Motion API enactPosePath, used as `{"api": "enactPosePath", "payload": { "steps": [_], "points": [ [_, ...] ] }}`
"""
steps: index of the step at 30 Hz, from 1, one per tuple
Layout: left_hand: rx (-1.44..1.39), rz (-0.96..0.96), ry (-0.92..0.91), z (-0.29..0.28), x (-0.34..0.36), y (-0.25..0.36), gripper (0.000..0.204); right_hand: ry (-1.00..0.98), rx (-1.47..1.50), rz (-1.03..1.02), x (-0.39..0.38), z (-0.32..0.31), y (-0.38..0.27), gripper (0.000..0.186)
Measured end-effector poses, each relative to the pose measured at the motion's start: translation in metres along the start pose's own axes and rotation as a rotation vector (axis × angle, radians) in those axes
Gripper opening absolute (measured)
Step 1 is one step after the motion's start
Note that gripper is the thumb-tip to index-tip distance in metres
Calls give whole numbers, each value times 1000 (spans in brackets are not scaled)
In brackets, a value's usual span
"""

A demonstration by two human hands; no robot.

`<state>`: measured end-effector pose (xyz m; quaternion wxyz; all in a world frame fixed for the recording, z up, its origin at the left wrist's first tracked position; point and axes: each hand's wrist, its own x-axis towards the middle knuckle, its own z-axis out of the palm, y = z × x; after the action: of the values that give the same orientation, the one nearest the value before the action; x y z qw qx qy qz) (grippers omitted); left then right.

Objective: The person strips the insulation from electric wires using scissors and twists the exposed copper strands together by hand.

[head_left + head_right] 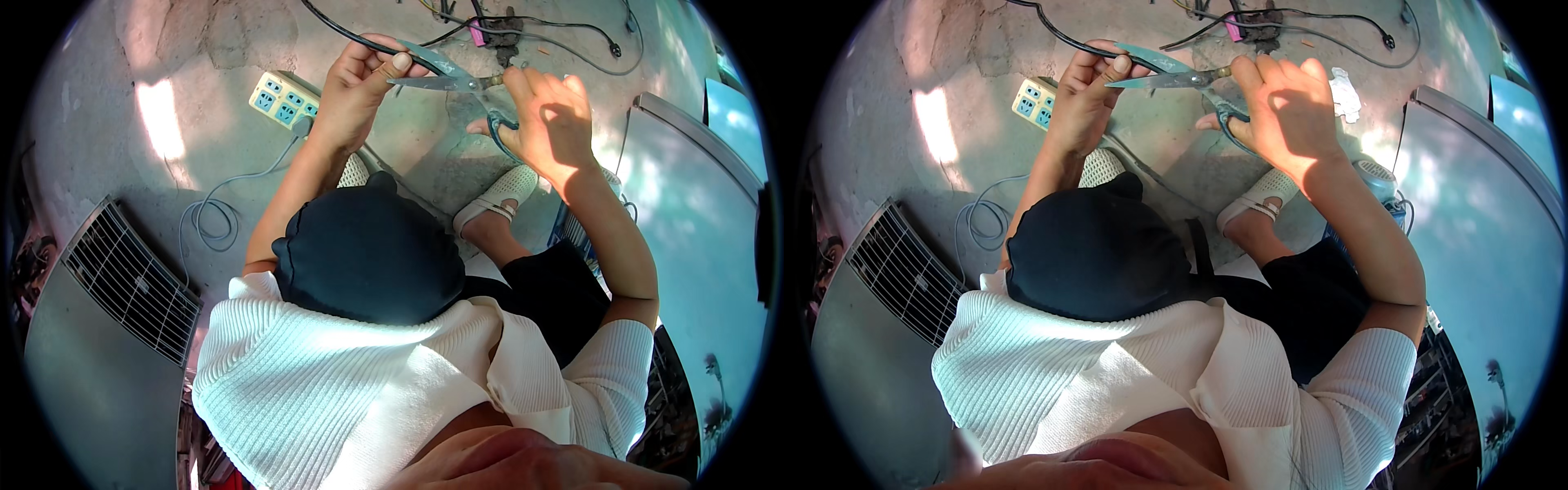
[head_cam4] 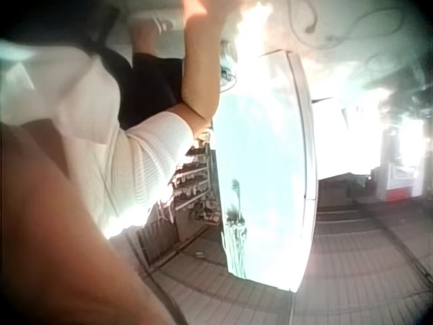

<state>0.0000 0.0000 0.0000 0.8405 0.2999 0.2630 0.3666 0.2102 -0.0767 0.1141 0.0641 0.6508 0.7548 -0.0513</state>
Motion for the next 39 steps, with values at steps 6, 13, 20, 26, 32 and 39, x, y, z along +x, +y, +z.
{"api": "enactPosePath", "payload": {
  "steps": [6, 13, 20, 26, 32, 39],
  "points": [
    [-21, -29, 29, 0, 1, 1, 16, -34, 28, 12, 0, 2, -1, 49],
    [-60, -2, 85, -1, 3, 1, 15, -73, 48, 2, 0, 7, 7, 48],
    [-163, -107, 180, -7, 6, -2, 13, -198, 232, 210, 1, 2, 24, 46],
    [-133, -156, 256, -16, 7, -3, 11, -313, 645, 321, -13, 16, 30, 47],
    [-220, -206, 269, -13, 5, -2, 13, -401, 781, 360, -13, 5, 6, 48],
    [-244, -160, 213, -11, 6, -2, 14, -171, 405, 101, -15, -7, -8, 55]
  ]
}}
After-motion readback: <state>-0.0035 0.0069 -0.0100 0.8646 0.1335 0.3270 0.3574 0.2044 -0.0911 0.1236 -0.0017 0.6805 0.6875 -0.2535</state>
